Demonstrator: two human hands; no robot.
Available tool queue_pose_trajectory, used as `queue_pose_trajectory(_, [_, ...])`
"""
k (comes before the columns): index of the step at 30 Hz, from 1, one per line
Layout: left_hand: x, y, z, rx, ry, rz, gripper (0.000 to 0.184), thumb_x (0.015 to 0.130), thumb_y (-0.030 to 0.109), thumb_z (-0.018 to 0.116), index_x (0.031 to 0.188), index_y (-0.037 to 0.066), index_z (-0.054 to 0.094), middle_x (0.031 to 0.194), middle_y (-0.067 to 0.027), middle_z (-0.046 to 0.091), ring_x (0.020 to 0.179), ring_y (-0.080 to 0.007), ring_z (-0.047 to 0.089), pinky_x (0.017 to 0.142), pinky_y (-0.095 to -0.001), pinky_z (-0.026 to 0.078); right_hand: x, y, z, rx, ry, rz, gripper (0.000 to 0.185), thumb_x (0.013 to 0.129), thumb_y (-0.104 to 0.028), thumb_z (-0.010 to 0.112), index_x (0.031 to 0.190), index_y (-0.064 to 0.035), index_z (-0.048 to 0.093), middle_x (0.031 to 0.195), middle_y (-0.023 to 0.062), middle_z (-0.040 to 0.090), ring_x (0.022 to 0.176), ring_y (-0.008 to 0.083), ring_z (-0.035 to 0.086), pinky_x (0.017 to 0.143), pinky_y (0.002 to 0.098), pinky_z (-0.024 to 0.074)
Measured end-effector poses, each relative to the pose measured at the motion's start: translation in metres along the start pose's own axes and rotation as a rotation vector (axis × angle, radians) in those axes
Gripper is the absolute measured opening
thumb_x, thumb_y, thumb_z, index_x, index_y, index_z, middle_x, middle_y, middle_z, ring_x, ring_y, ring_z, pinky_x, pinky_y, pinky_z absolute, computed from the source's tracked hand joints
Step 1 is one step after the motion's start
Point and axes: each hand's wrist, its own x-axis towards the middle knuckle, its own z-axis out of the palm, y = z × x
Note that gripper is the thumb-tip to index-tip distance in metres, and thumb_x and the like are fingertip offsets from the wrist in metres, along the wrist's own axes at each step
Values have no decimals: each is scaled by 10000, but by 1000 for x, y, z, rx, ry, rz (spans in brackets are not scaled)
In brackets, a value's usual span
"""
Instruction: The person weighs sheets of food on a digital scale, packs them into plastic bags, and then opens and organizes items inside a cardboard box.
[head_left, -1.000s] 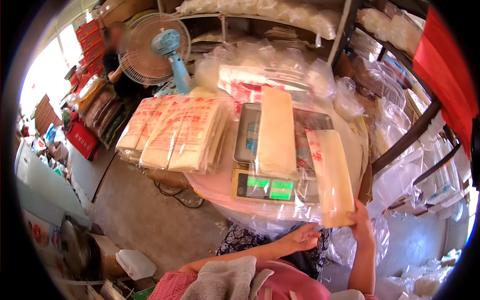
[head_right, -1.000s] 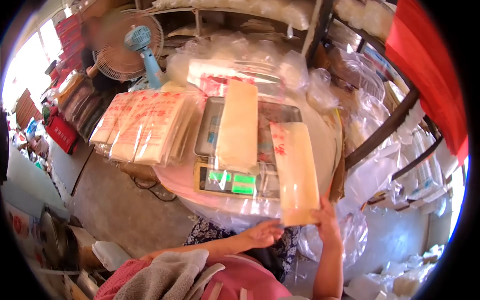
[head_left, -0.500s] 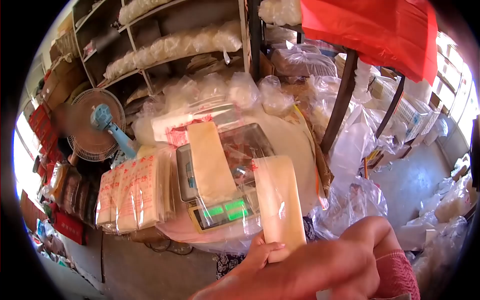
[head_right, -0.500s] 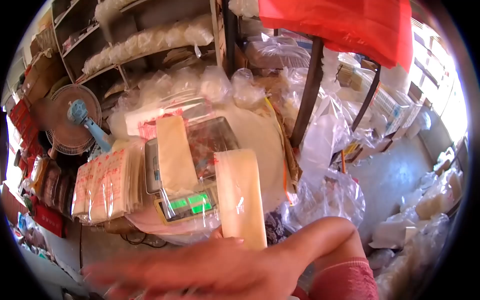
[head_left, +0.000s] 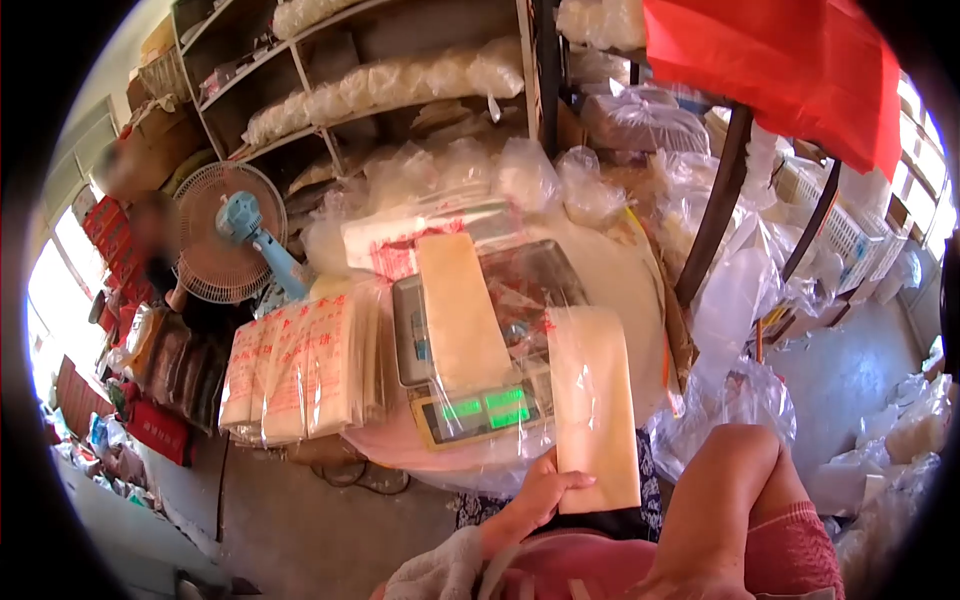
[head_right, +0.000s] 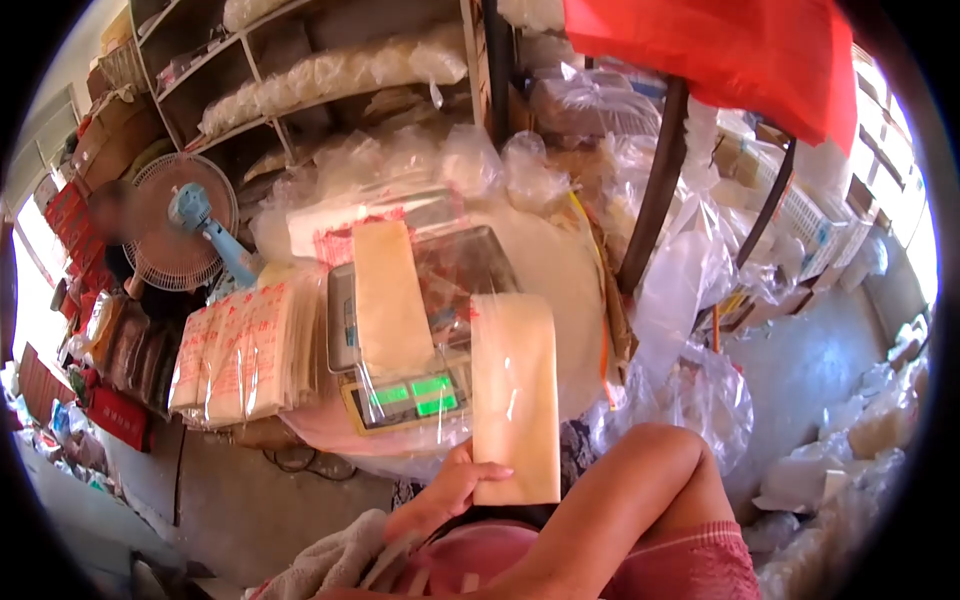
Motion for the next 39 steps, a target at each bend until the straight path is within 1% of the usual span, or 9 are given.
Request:
queue_pose_trajectory(15, [2, -5, -15, 298, -18, 56, 576, 708, -18, 637, 1248, 17, 440, 1113, -89, 580, 1001, -191, 574, 876, -344, 462, -13, 23, -17, -33, 83, -51, 477, 898, -325, 543, 1238, 2, 477, 1216, 169, 523, 1090, 303, 533, 907, 377, 426])
queue_pose_trajectory(19, [-6, 6, -22, 990, -132, 84, 554, 739, 75, 626, 1258, 40, 435, 1097, -133, 588, 992, -238, 585, 861, -349, 462, -42, 20, -59, -1209, 61, 59, 566, 798, -284, 632, 1219, 49, 453, 1170, 188, 522, 1046, 321, 539, 949, 403, 385])
queue_pose_trajectory(22, [-21, 22, -14, 1542, -238, 115, 543, 762, 149, 618, 1263, 54, 432, 1075, -182, 596, 984, -279, 593, 846, -352, 462, -113, 62, -90, -1544, -97, 669, 534, 756, -278, 658, 1197, -24, 497, 939, 130, 611, 939, 307, 585, 1015, 461, 277])
queue_pose_trajectory(24, [-34, 47, 7, 1364, -218, 74, 548, 772, 239, 665, 1239, 35, 463, 1081, -219, 585, 1010, -293, 584, 864, -375, 450, -132, 64, -97, -1697, -199, 843, 445, 741, -260, 684, 1113, -55, 552, 735, 79, 599, 778, 283, 614, 853, 426, 414])
queue_pose_trajectory(26, [-38, 72, 8, 1228, -284, 61, 576, 775, 271, 678, 1252, 37, 456, 1104, -212, 582, 1050, -304, 569, 890, -380, 441, -145, 49, -101, -1431, 19, 903, 392, 745, -255, 701, 1058, -58, 571, 719, 79, 602, 700, 276, 608, 713, 397, 444])
queue_pose_trajectory(28, [-45, 97, -13, 1130, -95, 648, 612, 766, 253, 693, 1285, 62, 432, 1140, -189, 579, 1113, -319, 534, 966, -400, 384, -150, 33, -106, -1215, 198, 911, 360, 756, -283, 702, 1008, -56, 583, 691, 110, 592, 663, 298, 600, 624, 385, 458])
queue_pose_trajectory(30, [-40, 116, -22, 1472, 270, 1124, 545, 777, 193, 681, 1271, 94, 472, 1168, -161, 575, 1163, -326, 502, 1035, -441, 292, -147, 17, -111, -1056, 350, 872, 365, 773, -344, 686, 964, -49, 588, 651, 173, 568, 667, 350, 590, 583, 388, 457])
queue_pose_trajectory(33, [-22, 113, -54, 2136, 419, 971, 417, 810, 143, 640, 1208, 108, 521, 1168, -99, 575, 1162, -269, 503, 1043, -488, 248, -124, 32, -116, -811, 347, 772, 447, 769, -371, 690, 1052, -41, 586, 895, 181, 625, 868, 310, 604, 746, 369, 470])
queue_pose_trajectory(39, [-9, 126, -75, 1664, 491, 1222, 165, 796, 94, 648, 961, 97, 656, 1066, -27, 632, 1128, -235, 533, 1011, -482, 287, -98, 83, -137, -830, 418, 913, 502, 783, -367, 667, 1140, -30, 563, 1063, 162, 617, 1006, 266, 576, 861, 342, 446])
